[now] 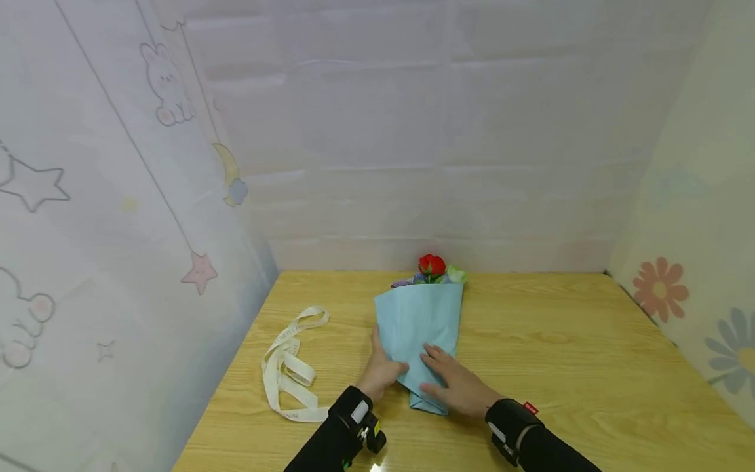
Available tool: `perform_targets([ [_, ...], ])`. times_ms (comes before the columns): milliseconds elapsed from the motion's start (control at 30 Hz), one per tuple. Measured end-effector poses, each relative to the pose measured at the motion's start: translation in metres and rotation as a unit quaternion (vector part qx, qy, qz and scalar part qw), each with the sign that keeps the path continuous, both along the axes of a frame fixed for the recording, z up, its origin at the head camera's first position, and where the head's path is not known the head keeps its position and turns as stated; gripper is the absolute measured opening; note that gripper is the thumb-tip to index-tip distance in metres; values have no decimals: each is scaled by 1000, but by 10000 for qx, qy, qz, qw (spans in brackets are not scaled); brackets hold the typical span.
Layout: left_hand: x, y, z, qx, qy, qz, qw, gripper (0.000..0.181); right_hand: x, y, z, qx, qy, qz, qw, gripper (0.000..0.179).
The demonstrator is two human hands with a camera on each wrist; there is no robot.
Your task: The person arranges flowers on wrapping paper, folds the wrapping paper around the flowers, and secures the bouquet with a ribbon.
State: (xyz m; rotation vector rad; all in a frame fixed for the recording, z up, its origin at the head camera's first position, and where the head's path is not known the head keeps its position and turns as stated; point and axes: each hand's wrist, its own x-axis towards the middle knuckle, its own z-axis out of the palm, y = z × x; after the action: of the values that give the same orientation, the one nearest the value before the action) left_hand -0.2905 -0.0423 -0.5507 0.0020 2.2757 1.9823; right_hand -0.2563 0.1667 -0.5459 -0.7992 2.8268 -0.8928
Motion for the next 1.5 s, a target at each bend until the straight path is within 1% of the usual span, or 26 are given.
perform_targets([
  [100,-1,-1,-2,-39,25,-75,10000,119,-4,0,2,-147,213,-577,9980,66],
  [167,-1,0,-5,-175,205,-29,9996,121,-8,2,-2,163,396,-705,9966,69],
  [233,4,2,-4,-685,502,152,9963,121,-13,6,-14,513,489,-641,9954,75],
  [267,7,4,-3,-1033,764,239,9914,120,-15,7,-19,636,504,-566,9951,76],
  [300,10,6,-2,-1545,1109,331,9812,118,-18,9,-24,761,501,-519,9945,77],
  [333,13,8,0,-2198,1486,379,9634,115,-20,10,-28,849,545,-496,9937,77],
  [367,15,10,3,-2946,1864,374,9365,110,-22,11,-31,933,592,-488,9927,77],
  [400,18,14,7,-3733,2213,350,9002,105,-23,11,-31,939,584,-491,9927,77],
  [467,18,19,10,-4903,2851,74,8236,91,-22,10,-27,1045,620,-501,9913,77],
  [500,17,22,11,-5305,2999,-161,7927,83,-22,9,-25,1020,599,-518,9916,77],
  [533,16,24,11,-5513,2991,-485,7774,76,-21,8,-23,942,600,-525,9923,77],
  [567,14,26,9,-5595,2858,-789,7740,70,-21,7,-22,856,587,-550,9931,77],
  [600,13,28,6,-5603,2615,-1040,7790,66,-20,6,-22,758,582,-553,9939,77],
  [667,10,30,-2,-5510,1984,-1329,7996,65,-18,5,-23,542,603,-571,9951,79],
  [733,8,30,-9,-5451,1525,-1353,8132,67,-17,3,-24,267,644,-620,9956,79],
  [767,8,29,-12,-5444,1405,-1327,8163,69,-16,2,-24,149,663,-649,9956,78],
  [800,8,29,-14,-5444,1345,-1311,8175,71,-16,2,-25,48,653,-687,9955,77],
  [867,9,28,-15,-5381,1427,-1272,8209,77,-17,1,-25,-246,620,-815,9944,73],
  [967,11,27,-12,-5331,1604,-1303,8204,90,-21,1,-25,-312,615,-1075,9918,68],
  [1033,11,26,-10,-5286,1540,-1410,8228,99,-25,2,-26,-118,668,-1140,9912,70],
  [1067,11,26,-9,-5255,1473,-1467,8250,104,-28,2,-27,70,766,-1089,9911,73],
  [1167,9,26,-10,-5242,1205,-1643,8268,116,-34,5,-30,610,849,-813,9912,79],
  [1200,8,27,-12,-5264,1135,-1681,8257,119,-36,7,-31,733,856,-726,9910,80],
  [1267,6,28,-14,-5311,1133,-1718,8219,122,-40,10,-33,929,842,-643,9900,82],
  [1400,1,30,-19,-5520,1070,-1781,8076,123,-49,15,-37,1047,635,-886,9885,84],
  [1500,2,30,-18,-5647,978,-1847,7984,121,-55,18,-38,1027,441,-1040,9883,85],
])
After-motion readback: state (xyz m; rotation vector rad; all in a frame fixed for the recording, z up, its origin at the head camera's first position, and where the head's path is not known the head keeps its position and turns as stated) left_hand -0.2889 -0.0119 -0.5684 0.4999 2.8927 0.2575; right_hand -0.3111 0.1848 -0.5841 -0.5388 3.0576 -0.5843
